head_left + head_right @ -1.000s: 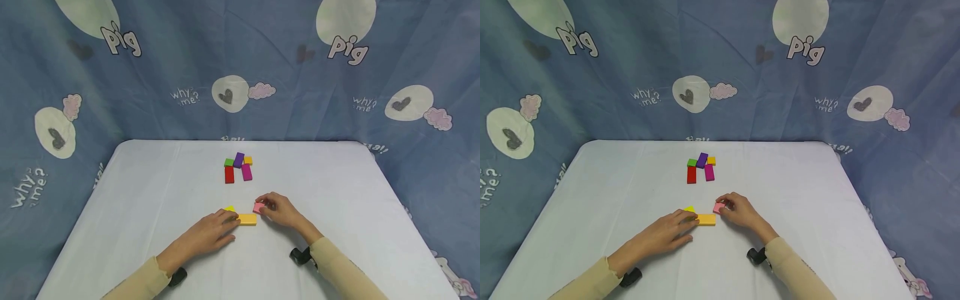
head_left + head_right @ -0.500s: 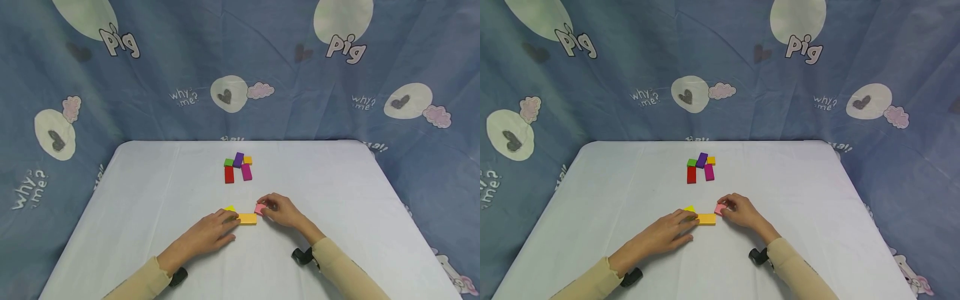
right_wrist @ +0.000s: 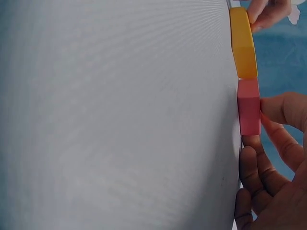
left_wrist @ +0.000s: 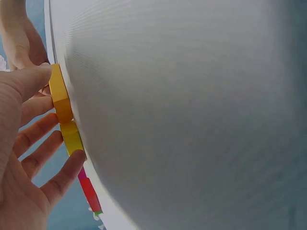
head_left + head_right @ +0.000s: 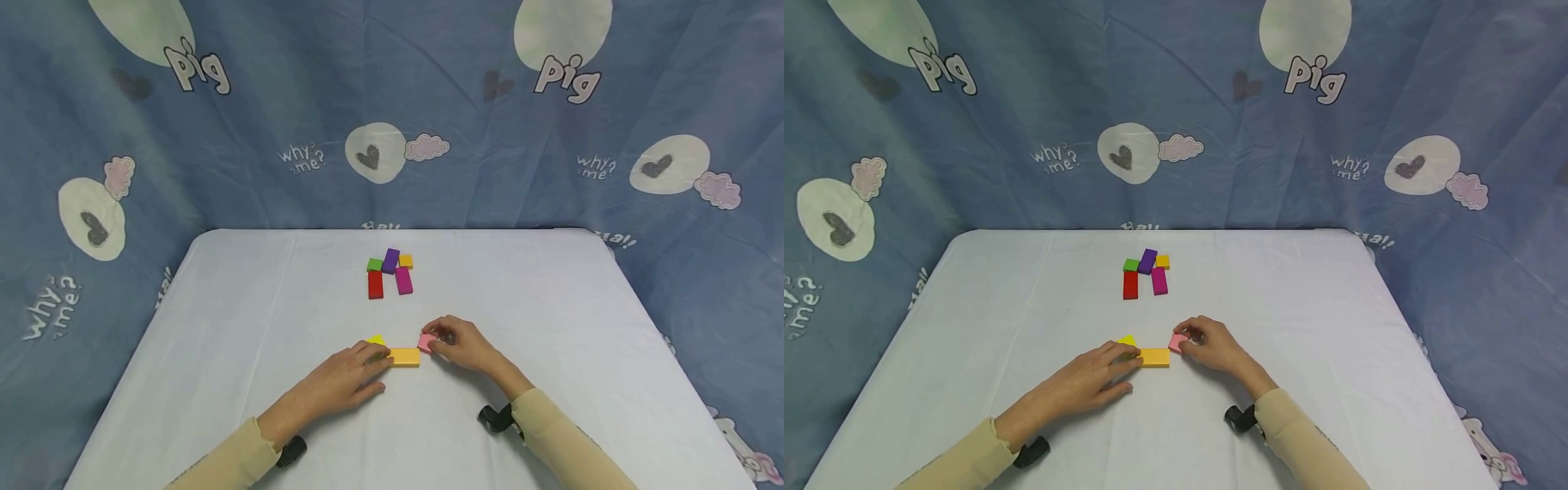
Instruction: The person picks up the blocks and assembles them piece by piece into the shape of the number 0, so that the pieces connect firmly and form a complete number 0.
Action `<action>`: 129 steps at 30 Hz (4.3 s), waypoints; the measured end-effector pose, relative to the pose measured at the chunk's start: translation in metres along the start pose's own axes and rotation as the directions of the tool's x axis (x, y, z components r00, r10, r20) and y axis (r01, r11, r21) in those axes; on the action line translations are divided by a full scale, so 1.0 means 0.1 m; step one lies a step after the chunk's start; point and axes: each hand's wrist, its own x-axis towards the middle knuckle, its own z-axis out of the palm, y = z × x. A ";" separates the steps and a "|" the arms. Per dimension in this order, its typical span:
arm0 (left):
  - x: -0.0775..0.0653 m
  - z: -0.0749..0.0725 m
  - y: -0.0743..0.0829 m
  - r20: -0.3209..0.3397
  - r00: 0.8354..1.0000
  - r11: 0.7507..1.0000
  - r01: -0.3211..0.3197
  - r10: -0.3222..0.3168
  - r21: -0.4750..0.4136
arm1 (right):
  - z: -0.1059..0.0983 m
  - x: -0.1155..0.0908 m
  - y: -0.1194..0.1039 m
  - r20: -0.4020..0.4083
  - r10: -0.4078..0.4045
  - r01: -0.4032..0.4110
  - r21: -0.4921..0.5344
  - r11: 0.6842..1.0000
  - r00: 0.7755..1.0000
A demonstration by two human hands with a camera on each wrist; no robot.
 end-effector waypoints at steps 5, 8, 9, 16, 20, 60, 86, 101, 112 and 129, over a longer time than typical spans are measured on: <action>0.00 0.00 -0.01 -0.015 1.000 1.000 -0.007 0.007 0.010 | 0.00 0.00 0.00 -0.004 -0.007 0.007 -0.002 1.000 1.000; 0.01 -0.01 -0.02 -0.020 1.000 1.000 -0.011 0.011 0.007 | -0.01 0.01 0.00 -0.009 -0.002 0.002 -0.003 1.000 1.000; 0.01 -0.01 -0.02 -0.021 1.000 1.000 -0.013 0.013 0.005 | -0.02 0.01 0.00 -0.010 0.001 -0.001 -0.001 1.000 1.000; 0.00 0.00 -0.02 -0.025 0.999 1.000 -0.021 0.021 -0.011 | -0.01 -0.02 -0.01 0.000 0.021 -0.021 0.004 1.000 1.000; -0.01 0.01 -0.02 -0.028 0.999 1.000 -0.022 0.022 -0.010 | 0.00 -0.03 0.00 0.000 0.020 -0.020 0.003 1.000 1.000; 0.00 0.00 -0.06 -0.037 0.998 0.999 -0.052 0.052 0.006 | 0.20 -0.61 -0.39 0.176 -0.158 0.233 -0.597 0.768 0.972; 0.47 -0.08 -0.71 -0.144 0.948 0.953 0.262 -0.284 -0.152 | 0.22 -0.60 -0.37 0.173 -0.139 0.215 -0.577 0.788 0.975; 0.61 -0.06 -0.85 -0.017 0.950 0.947 0.308 -0.311 -0.091 | 0.24 -0.59 -0.37 0.173 -0.161 0.232 -0.570 0.788 0.972; 0.59 -0.08 -0.83 -0.007 0.947 0.944 0.319 -0.321 -0.079 | 0.21 -0.59 -0.36 0.174 -0.129 0.208 -0.579 0.788 0.976; 0.48 -0.08 -0.78 -0.049 0.952 0.951 0.297 -0.302 -0.079 | 0.23 -0.60 -0.36 0.171 -0.138 0.213 -0.576 0.789 0.976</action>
